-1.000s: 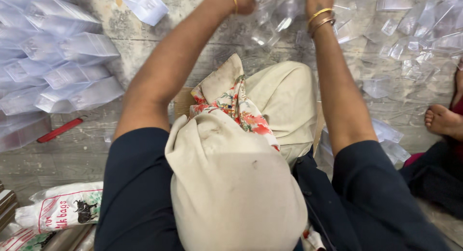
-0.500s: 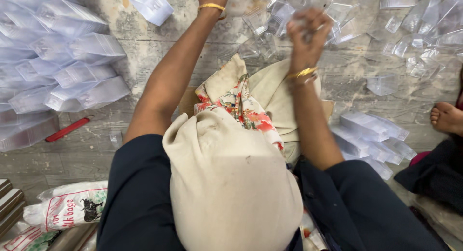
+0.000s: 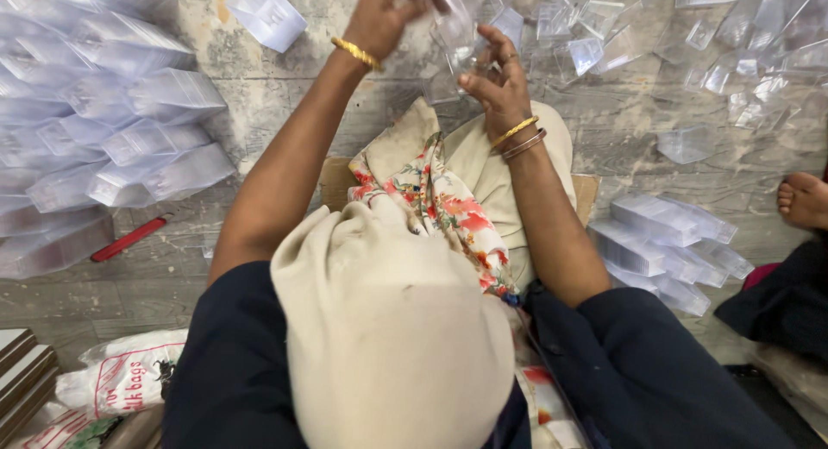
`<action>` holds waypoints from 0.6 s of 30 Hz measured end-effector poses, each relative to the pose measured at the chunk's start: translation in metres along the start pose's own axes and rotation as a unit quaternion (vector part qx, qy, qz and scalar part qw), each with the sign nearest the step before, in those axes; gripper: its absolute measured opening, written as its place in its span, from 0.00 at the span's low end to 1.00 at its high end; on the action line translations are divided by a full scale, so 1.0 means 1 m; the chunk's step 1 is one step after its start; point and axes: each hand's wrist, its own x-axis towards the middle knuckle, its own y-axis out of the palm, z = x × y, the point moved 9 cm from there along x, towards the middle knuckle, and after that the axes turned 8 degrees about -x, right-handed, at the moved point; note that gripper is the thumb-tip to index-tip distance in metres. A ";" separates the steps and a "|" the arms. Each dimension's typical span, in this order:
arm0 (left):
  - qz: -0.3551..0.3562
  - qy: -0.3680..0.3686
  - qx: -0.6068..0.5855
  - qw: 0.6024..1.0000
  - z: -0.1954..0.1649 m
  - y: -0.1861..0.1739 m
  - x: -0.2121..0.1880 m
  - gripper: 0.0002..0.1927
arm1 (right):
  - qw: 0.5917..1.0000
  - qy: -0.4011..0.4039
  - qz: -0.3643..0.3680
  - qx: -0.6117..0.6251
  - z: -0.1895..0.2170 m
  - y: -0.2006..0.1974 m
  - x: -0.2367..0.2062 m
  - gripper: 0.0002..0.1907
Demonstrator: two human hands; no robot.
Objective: The person sits on the floor folding clear plastic sheets into small boxes, pressing the edges and creases to shape each box and placing finished boxes onto piles on the floor around them.
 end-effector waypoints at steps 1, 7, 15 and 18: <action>0.042 0.020 0.024 0.999 -0.009 0.016 -0.011 0.09 | 1.000 0.008 0.015 0.024 -0.002 0.002 -0.002 0.45; 0.146 0.017 0.029 0.989 -0.017 0.050 -0.033 0.17 | 0.987 0.033 0.101 0.121 0.001 0.010 -0.013 0.45; 0.125 -0.183 -0.100 0.970 0.029 0.079 -0.034 0.10 | 0.872 -0.284 -0.006 -0.398 0.044 0.029 -0.028 0.49; 0.039 -0.030 -0.161 0.986 -0.001 0.052 -0.012 0.09 | 0.932 -0.252 -0.011 -0.259 0.043 0.018 -0.020 0.49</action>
